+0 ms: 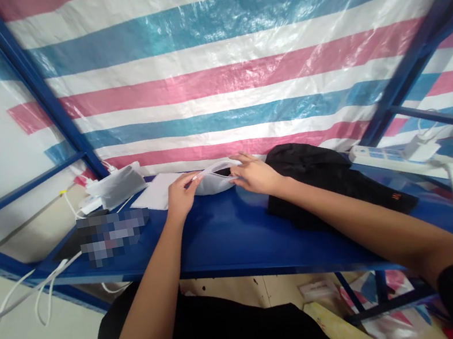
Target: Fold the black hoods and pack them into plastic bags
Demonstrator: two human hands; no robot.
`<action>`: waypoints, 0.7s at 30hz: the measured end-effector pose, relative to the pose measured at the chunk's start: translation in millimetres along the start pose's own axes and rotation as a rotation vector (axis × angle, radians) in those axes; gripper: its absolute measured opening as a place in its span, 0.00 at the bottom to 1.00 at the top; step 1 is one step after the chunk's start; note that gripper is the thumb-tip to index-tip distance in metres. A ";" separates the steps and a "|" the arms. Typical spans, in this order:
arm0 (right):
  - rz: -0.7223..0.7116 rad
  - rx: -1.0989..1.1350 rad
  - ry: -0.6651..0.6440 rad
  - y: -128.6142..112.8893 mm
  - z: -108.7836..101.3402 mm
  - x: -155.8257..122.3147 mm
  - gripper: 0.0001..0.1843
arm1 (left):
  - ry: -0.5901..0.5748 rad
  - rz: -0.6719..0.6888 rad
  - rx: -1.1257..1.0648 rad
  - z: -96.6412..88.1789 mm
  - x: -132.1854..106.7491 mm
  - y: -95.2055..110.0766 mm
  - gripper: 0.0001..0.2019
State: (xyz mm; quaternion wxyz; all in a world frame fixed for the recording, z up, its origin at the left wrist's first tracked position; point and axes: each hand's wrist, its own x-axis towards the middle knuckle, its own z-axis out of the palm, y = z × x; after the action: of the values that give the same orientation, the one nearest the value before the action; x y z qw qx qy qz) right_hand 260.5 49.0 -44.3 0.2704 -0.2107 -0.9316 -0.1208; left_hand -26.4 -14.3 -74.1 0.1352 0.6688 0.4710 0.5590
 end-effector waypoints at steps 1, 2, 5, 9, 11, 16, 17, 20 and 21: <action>0.039 -0.006 0.030 -2.0 0.0 0.4 0.04 | 0.012 0.053 0.055 0.3 -0.3 -0.2 0.16; 0.072 -0.005 0.067 -5.2 -0.6 0.9 0.07 | 0.010 0.100 0.107 0.9 -0.8 0.1 0.15; 0.049 0.060 0.156 -20.2 -4.7 3.8 0.15 | -0.037 0.181 0.176 4.4 -4.2 3.6 0.15; -0.131 0.255 0.174 -40.9 -7.5 9.5 0.19 | -0.031 0.225 0.128 11.7 -10.8 10.8 0.13; -0.153 0.325 0.170 -45.9 -5.5 11.1 0.14 | -0.046 0.229 0.102 14.1 -13.5 13.3 0.12; -0.128 0.409 0.145 -44.7 -0.2 10.7 0.09 | -0.110 0.265 0.124 15.7 -15.2 15.9 0.10; -0.129 0.409 0.138 -43.4 -0.5 10.7 0.09 | -0.119 0.289 0.126 15.7 -14.8 16.0 0.10; -0.116 0.377 0.126 -35.4 -4.2 11.2 0.10 | -0.142 0.355 0.124 14.4 -13.3 17.0 0.11; -0.105 0.365 0.130 -30.4 -5.8 11.3 0.11 | -0.135 0.358 0.125 13.2 -12.9 17.6 0.12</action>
State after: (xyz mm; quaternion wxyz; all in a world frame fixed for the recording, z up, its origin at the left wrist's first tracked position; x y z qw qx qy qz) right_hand 240.5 23.9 -36.6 0.3571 -0.1011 -0.9283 0.0228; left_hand -5.6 -29.0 -74.1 0.0231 0.7848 0.3684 0.4978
